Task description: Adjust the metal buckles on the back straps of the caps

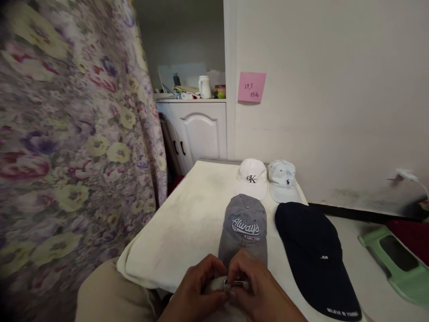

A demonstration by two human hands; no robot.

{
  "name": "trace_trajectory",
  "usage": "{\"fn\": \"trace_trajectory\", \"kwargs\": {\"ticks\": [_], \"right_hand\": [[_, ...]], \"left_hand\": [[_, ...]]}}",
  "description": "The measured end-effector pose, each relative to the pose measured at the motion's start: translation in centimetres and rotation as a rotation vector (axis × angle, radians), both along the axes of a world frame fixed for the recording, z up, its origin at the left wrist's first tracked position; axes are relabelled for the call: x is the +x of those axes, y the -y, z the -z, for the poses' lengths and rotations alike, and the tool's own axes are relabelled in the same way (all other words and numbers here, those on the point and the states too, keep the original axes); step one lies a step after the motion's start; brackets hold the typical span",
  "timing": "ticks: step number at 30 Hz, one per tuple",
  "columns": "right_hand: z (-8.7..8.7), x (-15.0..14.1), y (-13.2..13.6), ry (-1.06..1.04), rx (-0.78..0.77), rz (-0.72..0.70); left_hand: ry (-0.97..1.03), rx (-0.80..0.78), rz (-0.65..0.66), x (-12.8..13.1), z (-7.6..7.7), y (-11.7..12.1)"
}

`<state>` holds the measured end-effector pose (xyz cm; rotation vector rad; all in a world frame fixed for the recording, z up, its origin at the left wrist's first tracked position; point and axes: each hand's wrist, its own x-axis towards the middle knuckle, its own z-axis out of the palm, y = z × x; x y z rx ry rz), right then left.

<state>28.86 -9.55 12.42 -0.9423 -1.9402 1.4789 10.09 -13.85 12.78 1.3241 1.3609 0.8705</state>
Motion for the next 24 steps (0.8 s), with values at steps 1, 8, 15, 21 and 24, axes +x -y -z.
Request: {"fn": "trace_trajectory", "kwargs": {"ticks": [1,8,15,21,24], "right_hand": [[0.0,0.1,0.0,-0.007,-0.022,-0.012],[0.7,0.2,0.3,-0.045,-0.061,-0.04],[1.2,-0.6,0.9,0.133,0.134,0.071],[1.5,-0.6,0.7,0.058,0.119,0.017],[1.4,-0.5,0.8,0.067,0.128,0.016]], "left_hand": [[-0.003,0.002,0.004,0.0,0.0,0.0],[0.002,0.032,0.024,-0.2,0.4,0.1],[-0.033,0.025,0.024,-0.1,0.0,0.0],[0.047,0.006,0.056,-0.6,0.9,-0.2],[0.029,0.023,0.048,-0.8,1.1,-0.3]]}}
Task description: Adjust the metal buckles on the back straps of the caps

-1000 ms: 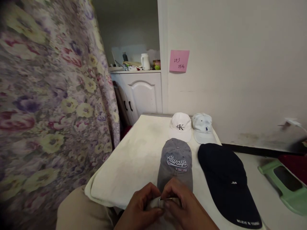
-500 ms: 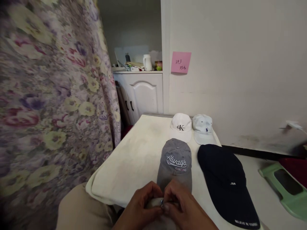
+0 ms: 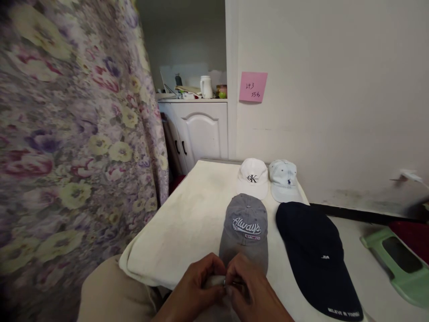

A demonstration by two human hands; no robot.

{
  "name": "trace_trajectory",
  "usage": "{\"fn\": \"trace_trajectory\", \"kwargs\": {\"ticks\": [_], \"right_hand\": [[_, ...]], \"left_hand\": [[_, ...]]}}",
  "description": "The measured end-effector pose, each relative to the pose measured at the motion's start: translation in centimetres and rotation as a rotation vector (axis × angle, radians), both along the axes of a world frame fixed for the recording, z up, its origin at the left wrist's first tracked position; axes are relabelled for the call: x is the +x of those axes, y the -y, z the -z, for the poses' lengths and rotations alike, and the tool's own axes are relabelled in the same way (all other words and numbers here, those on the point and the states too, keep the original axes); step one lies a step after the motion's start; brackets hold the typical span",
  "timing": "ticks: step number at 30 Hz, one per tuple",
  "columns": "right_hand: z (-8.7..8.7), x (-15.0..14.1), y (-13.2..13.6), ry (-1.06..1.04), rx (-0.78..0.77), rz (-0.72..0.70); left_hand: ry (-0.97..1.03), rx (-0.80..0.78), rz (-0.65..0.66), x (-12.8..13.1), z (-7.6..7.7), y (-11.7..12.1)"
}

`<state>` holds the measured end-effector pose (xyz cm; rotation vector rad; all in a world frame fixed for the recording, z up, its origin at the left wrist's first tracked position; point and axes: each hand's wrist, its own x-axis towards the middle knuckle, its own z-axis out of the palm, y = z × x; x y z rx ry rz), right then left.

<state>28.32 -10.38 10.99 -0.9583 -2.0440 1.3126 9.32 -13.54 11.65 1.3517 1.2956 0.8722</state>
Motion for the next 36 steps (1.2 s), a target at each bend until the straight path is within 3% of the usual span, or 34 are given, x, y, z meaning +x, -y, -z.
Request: {"fn": "trace_trajectory", "kwargs": {"ticks": [9,25,36], "right_hand": [[-0.4,-0.1,-0.2,0.041,-0.008,-0.007],[0.3,-0.6,0.3,0.126,0.024,0.056],[1.6,-1.1,0.2,-0.019,0.043,0.065]], "left_hand": [[0.114,-0.052,0.028,0.0,0.0,-0.3],[-0.132,0.068,-0.045,1.0,0.0,0.0],[-0.056,0.041,-0.076,0.6,0.2,0.1]]}}
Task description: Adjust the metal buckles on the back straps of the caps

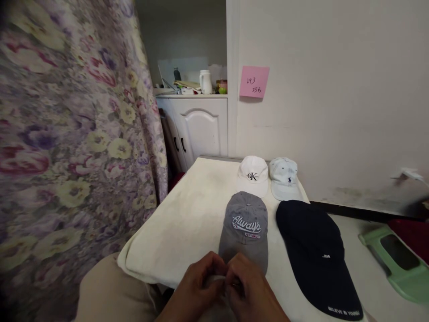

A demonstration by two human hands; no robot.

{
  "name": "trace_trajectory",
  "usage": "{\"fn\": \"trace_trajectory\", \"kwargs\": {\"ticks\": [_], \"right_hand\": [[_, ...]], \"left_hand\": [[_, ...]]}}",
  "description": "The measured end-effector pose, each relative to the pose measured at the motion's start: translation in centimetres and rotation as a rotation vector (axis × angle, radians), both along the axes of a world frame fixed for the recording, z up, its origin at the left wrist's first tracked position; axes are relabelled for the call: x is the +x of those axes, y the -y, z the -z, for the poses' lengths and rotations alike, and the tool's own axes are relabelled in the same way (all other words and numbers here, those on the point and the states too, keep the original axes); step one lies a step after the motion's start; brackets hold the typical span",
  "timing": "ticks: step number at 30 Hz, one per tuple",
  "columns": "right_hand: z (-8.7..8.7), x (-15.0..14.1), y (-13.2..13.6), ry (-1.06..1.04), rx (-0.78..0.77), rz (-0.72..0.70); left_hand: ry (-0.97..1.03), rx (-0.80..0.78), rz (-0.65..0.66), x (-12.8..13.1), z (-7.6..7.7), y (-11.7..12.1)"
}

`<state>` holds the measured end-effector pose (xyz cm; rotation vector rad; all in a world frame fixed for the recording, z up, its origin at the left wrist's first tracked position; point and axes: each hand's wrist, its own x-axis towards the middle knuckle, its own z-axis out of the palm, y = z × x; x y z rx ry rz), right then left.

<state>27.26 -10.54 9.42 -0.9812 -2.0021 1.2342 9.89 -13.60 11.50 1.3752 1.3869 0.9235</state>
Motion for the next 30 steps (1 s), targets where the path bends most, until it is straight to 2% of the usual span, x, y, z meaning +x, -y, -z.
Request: {"fn": "trace_trajectory", "kwargs": {"ticks": [6,11,16,21,30], "right_hand": [[0.2,-0.5,0.2,0.005,-0.007,0.048],[0.0,-0.4,0.2,0.054,-0.068,0.082],[-0.5,0.2,0.2,0.042,-0.146,0.053],[-0.4,0.0,0.3,0.067,-0.144,0.103],[-0.8,-0.5,0.2,-0.026,-0.199,0.109]], "left_hand": [[0.05,-0.008,-0.004,-0.2,0.0,0.0],[0.003,-0.002,-0.017,-0.2,-0.3,0.1],[-0.039,0.003,-0.04,-0.4,-0.8,0.2],[-0.01,-0.008,-0.026,-0.2,-0.6,0.3],[-0.016,0.005,0.011,-0.2,-0.7,0.5]]}}
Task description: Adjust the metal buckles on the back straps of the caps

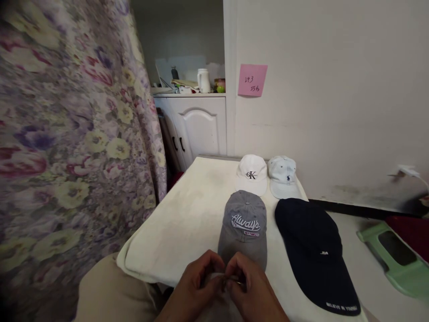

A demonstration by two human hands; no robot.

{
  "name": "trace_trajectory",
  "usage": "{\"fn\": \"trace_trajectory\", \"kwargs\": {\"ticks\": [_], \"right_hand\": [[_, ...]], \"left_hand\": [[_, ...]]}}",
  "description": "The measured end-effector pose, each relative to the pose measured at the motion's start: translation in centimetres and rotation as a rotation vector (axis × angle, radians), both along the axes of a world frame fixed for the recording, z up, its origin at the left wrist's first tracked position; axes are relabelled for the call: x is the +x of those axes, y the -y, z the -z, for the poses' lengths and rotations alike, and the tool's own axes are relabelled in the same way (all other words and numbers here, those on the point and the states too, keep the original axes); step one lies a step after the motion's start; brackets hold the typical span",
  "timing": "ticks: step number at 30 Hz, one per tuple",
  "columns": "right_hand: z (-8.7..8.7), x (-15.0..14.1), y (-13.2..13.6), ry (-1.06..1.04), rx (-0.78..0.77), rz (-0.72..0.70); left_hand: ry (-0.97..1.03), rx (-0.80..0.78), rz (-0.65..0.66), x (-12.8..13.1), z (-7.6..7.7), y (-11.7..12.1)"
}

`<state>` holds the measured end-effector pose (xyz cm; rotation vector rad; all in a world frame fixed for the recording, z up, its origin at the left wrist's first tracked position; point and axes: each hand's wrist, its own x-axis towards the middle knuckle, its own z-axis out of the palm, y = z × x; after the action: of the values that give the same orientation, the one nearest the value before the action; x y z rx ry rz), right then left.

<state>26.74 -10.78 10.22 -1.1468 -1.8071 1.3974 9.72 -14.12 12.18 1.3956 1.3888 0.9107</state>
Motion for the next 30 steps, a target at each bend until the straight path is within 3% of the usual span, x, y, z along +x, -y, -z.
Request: {"fn": "trace_trajectory", "kwargs": {"ticks": [11,23,27,30], "right_hand": [[0.2,-0.1,-0.1,0.045,0.011,0.031],[0.5,-0.6,-0.3,0.013,0.021,0.02],[0.9,-1.0,0.0,0.126,0.084,0.083],[1.0,-0.9,0.1,0.076,0.075,0.092]], "left_hand": [[-0.077,0.008,-0.011,0.4,0.1,-0.3],[0.056,0.018,-0.028,0.6,0.4,-0.4],[0.046,0.056,-0.024,0.8,0.8,-0.4],[0.061,0.053,-0.035,0.8,1.0,-0.4]]}}
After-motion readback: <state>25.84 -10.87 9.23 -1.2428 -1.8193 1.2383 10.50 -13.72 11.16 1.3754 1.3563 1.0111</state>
